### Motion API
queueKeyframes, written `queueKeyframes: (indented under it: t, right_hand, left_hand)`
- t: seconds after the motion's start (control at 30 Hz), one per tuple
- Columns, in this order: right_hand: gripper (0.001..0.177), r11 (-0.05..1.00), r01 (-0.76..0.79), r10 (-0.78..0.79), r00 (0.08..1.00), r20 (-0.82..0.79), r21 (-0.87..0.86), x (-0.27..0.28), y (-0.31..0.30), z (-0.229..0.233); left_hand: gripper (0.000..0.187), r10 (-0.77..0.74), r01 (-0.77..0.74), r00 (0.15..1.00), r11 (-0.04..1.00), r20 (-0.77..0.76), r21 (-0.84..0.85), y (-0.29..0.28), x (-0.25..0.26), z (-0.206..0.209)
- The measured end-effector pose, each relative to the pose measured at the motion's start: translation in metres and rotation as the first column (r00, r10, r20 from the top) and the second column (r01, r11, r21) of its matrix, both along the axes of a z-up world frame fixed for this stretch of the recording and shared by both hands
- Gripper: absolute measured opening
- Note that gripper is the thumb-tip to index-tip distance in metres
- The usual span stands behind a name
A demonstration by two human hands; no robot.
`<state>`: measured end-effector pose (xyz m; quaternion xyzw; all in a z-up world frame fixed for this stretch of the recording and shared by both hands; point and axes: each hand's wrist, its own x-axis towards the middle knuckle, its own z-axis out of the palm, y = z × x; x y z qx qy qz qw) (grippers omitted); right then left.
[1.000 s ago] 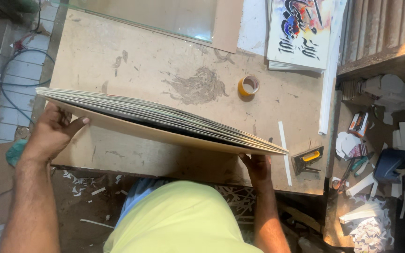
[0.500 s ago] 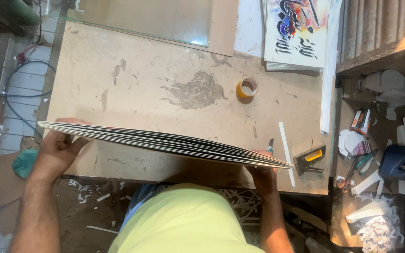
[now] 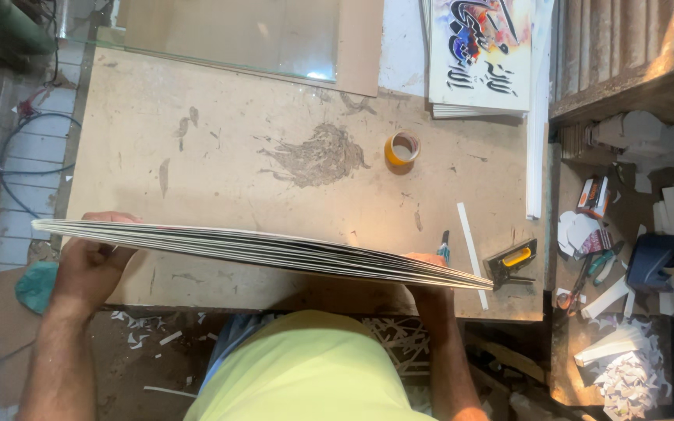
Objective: The person uses a utility knife and a straight edge to cut strips from a large piece of cardboard. They repeatedly measure, align, and cut along the edge, then stack the trimmed pieces and discard the offcuts.
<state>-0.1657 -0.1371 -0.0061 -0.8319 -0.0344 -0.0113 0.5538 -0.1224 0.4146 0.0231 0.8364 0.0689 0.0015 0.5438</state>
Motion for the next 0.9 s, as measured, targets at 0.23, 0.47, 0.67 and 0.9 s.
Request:
queueKeyframes:
  t: [0.23, 0.47, 0.67, 0.9]
  right_hand:
    - [0.022, 0.963, 0.103, -0.067, 0.987, 0.147, -0.248, -0.006, 0.008, -0.014]
    - [0.028, 0.877, 0.051, 0.036, 0.984, -0.172, 0.478, -0.009, 0.004, -0.019]
    - [0.041, 0.843, -0.029, 0.132, 0.979, -0.154, 0.537, -0.01, -0.006, -0.048]
    - [0.035, 0.982, 0.187, -0.186, 0.935, -0.302, -0.024, -0.022, -0.008, -0.037]
  left_hand:
    - [0.035, 0.131, -0.082, 0.958, 0.978, -0.254, 0.194, 0.0, 0.002, -0.012]
    - [0.024, -0.018, 0.017, 1.0, 1.0, 0.005, 0.013, 0.003, -0.016, -0.014]
    - [0.026, -0.029, 0.026, 0.997, 0.999, -0.075, -0.033, 0.0, -0.011, -0.019]
    - [0.046, 0.118, -0.057, 0.891, 0.987, -0.439, 0.15, -0.002, 0.014, 0.011]
